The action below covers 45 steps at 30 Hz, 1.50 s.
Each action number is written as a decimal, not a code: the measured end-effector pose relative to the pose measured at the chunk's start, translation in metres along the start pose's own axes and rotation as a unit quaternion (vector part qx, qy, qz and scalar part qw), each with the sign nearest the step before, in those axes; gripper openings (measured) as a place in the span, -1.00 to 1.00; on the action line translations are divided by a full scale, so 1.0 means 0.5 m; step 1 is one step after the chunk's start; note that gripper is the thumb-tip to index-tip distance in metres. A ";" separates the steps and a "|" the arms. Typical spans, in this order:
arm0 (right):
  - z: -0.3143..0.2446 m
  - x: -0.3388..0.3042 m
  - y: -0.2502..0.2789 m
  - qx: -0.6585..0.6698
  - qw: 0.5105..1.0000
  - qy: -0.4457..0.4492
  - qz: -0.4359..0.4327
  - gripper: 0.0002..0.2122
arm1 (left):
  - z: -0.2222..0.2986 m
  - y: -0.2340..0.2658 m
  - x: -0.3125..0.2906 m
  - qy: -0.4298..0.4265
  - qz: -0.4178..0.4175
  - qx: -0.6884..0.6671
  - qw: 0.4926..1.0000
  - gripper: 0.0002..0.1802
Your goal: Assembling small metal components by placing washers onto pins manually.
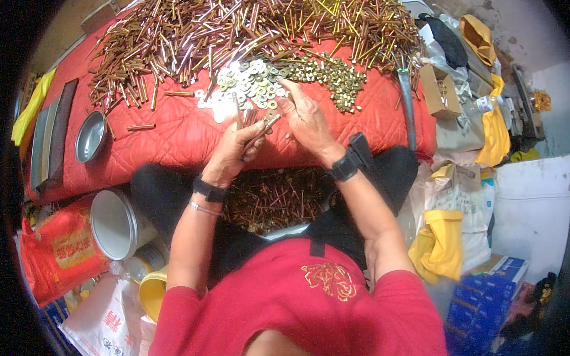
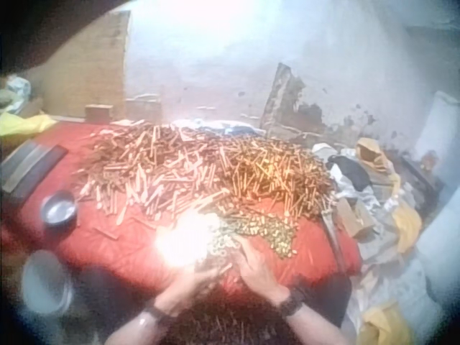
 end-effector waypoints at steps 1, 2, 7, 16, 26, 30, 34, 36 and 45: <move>0.001 0.001 0.001 0.027 0.999 0.038 0.018 -0.68 | -0.003 0.007 0.004 0.000 -0.002 -0.002 1.000 -0.78; 0.001 -0.003 0.001 0.001 0.999 0.038 -0.010 -0.69 | -0.003 0.010 0.005 0.001 -0.004 -0.003 1.000 -0.78; 0.013 0.005 0.032 0.059 0.986 -0.079 -0.133 -0.76 | 0.018 -0.011 -0.018 -0.019 -0.091 0.121 0.988 -0.75; 0.108 0.207 0.045 -0.265 0.931 0.164 0.191 -0.89 | 0.010 0.019 0.004 -0.077 -0.029 0.047 0.995 -0.68; 0.076 0.245 0.054 -0.524 0.800 0.165 0.242 -0.94 | -0.017 0.071 0.023 -0.075 0.149 -0.158 0.973 -0.63; 0.039 0.188 0.091 -0.490 0.819 0.183 0.236 -0.92 | -0.028 0.080 0.025 -0.079 0.133 -0.215 0.964 -0.59; 0.029 0.142 0.095 -0.506 0.809 0.178 0.241 -0.94 | -0.021 0.071 0.024 -0.074 0.130 -0.230 0.962 -0.63; 0.073 0.140 0.107 -0.501 0.823 0.148 0.224 -0.95 | -0.017 0.054 0.028 -0.071 0.122 -0.252 0.957 -0.65; 0.021 0.004 0.059 -0.270 0.956 0.117 -0.012 -0.71 | -0.019 0.085 0.024 -0.151 0.200 -0.204 0.946 -0.75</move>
Point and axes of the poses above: each hand's wrist, its own x-axis towards the middle knuckle, its own y-axis out of the back of the hand, z = x × y, the point moved 1 cm from there along x, towards the middle knuckle, and after that the axes turned 13 degrees about -y, right-handed, at the moved point
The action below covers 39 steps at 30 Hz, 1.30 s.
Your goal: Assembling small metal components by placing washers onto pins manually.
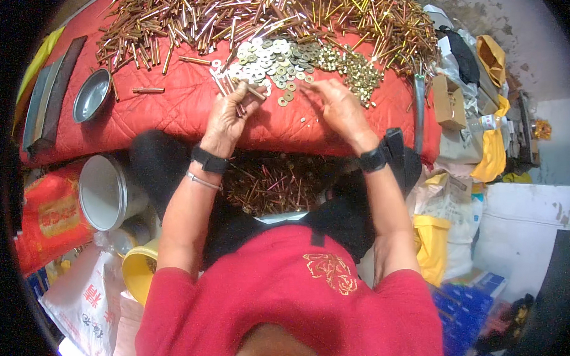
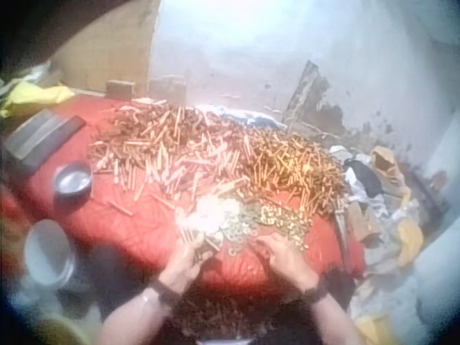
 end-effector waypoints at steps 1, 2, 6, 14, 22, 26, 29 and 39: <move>-0.009 -0.012 -0.010 -0.004 0.998 -0.038 -0.058 -0.71 | 0.006 0.008 0.000 -0.001 0.021 0.012 1.000 -0.76; -0.011 -0.022 -0.016 -0.013 0.999 -0.019 -0.035 -0.75 | 0.008 0.004 0.003 -0.003 0.020 0.011 1.000 -0.76; -0.008 -0.037 -0.034 -0.056 0.994 -0.084 -0.037 -0.90 | 0.007 -0.013 -0.005 -0.004 0.036 -0.012 0.999 -0.85; -0.036 -0.015 -0.024 -0.084 0.996 0.005 0.031 -0.89 | 0.001 -0.006 0.003 0.008 0.033 -0.015 0.999 -0.85; -0.037 -0.010 -0.048 -0.159 0.987 0.018 -0.017 -0.89 | -0.001 0.002 0.005 0.015 0.010 -0.010 1.000 -0.77; -0.050 -0.029 -0.026 -0.223 0.973 -0.023 -0.046 -0.89 | -0.001 0.010 0.006 0.013 0.001 -0.007 1.000 -0.76; -0.054 -0.024 -0.020 -0.256 0.965 -0.018 -0.050 -0.90 | -0.005 0.012 0.007 0.020 0.002 -0.012 1.000 -0.76; -0.038 0.052 -0.017 -0.199 0.957 0.028 -0.210 -0.87 | -0.007 0.003 0.005 0.012 -0.039 0.002 0.999 -0.82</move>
Point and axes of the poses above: each hand's wrist, its own x-axis towards the middle knuckle, its own y-axis out of the back of the hand, z = x × y, the point moved 1 cm from there along x, towards the middle knuckle, and after that the axes turned 13 degrees about -y, right-handed, at the moved point
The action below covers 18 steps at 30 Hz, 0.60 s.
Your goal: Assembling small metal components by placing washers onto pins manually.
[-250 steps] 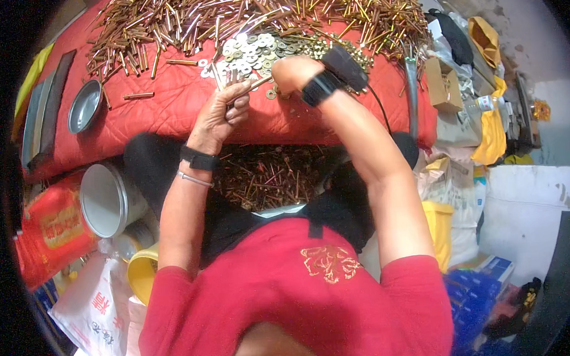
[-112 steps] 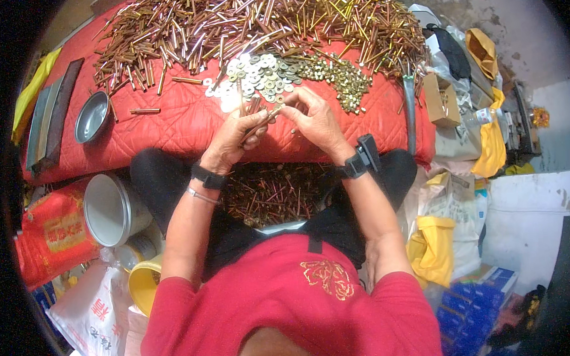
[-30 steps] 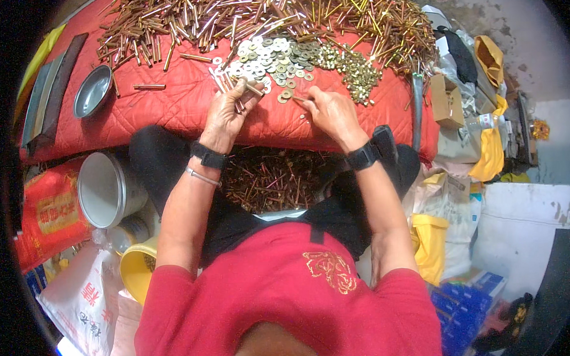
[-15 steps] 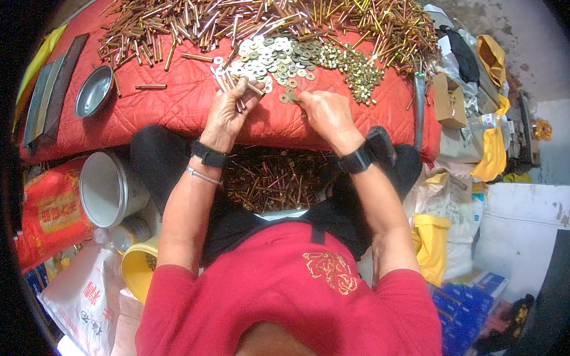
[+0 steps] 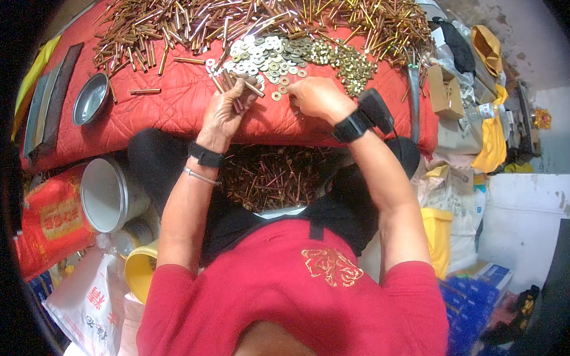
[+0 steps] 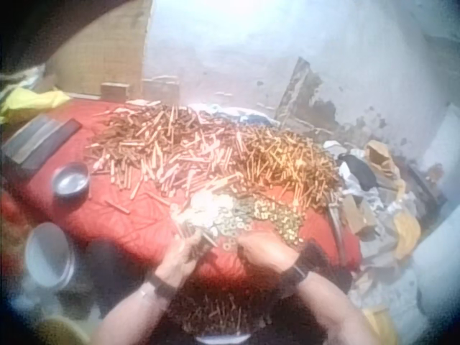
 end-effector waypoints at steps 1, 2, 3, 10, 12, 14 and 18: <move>0.012 -0.006 -0.012 0.021 1.000 0.011 0.002 -0.87 | 0.000 -0.003 -0.002 0.008 -0.003 -0.002 1.000 -0.81; 0.014 -0.014 -0.017 0.044 0.999 0.022 0.006 -0.87 | 0.003 -0.014 -0.006 0.017 -0.007 -0.002 1.000 -0.79; 0.017 -0.020 -0.021 0.042 0.998 0.022 0.032 -0.86 | 0.004 -0.022 -0.009 0.025 -0.011 -0.002 1.000 -0.78; -0.055 -0.055 0.006 0.456 0.882 -0.090 0.078 -0.82 | 0.001 -0.002 -0.008 -0.038 0.038 -0.026 0.998 -0.83; -0.062 -0.051 -0.012 0.479 0.870 -0.069 0.096 -0.82 | -0.006 -0.004 -0.003 -0.031 0.034 -0.021 0.999 -0.80; -0.066 -0.048 -0.023 0.498 0.858 -0.071 0.105 -0.82 | -0.008 -0.004 0.002 -0.029 0.024 -0.023 0.999 -0.79; -0.066 -0.042 -0.037 0.561 0.818 -0.079 0.103 -0.82 | -0.003 -0.004 0.004 -0.034 0.030 -0.017 0.999 -0.78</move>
Point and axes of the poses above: each hand's wrist, its own x-axis towards the middle knuckle, its own y-axis out of the back of the hand, z = x × y, the point moved 1 cm from there along x, towards the middle knuckle, and after that the axes turned 13 degrees about -y, right-handed, at the moved point
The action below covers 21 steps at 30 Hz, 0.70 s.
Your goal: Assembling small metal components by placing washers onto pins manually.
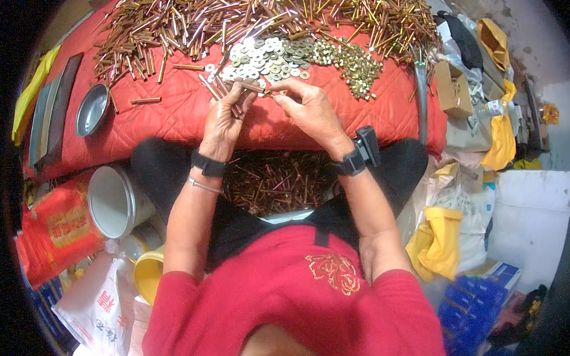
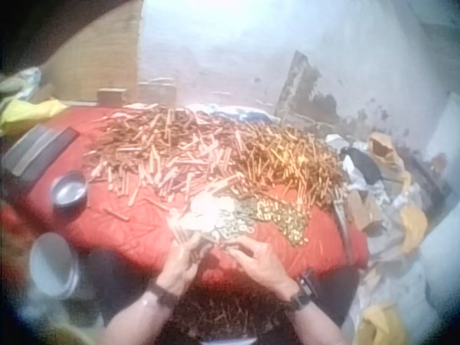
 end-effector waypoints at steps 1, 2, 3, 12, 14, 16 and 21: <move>-0.002 0.001 0.000 0.004 1.000 -0.005 -0.004 -0.82 | 0.001 0.000 -0.002 -0.002 0.010 0.008 1.000 -0.77; -0.006 0.001 0.003 0.007 1.000 -0.010 -0.008 -0.82 | 0.002 -0.001 -0.003 0.000 0.006 0.004 1.000 -0.76; -0.007 0.001 0.004 0.010 1.000 -0.016 -0.012 -0.82 | 0.004 -0.001 -0.004 0.002 0.002 0.000 1.000 -0.76; -0.010 0.008 0.011 -0.049 0.999 -0.007 -0.017 -0.83 | 0.003 0.000 -0.005 0.008 0.000 0.033 0.999 -0.75; -0.011 0.012 0.013 -0.062 0.998 0.001 -0.020 -0.85 | -0.001 -0.011 -0.008 0.012 0.002 0.049 0.999 -0.77; -0.011 0.020 0.011 -0.081 0.993 0.063 0.055 -0.87 | -0.003 -0.028 -0.018 0.022 -0.002 0.066 0.998 -0.78; -0.023 0.051 -0.070 -0.057 0.953 0.183 0.234 -0.84 | -0.044 -0.037 -0.047 0.050 -0.032 0.066 0.996 -0.83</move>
Point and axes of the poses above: each hand's wrist, its own x-axis towards the middle knuckle, its own y-axis out of the back of the hand, z = x × y, the point moved 1 cm from there along x, towards the middle knuckle, and after that the axes turned 13 degrees about -y, right-handed, at the moved point
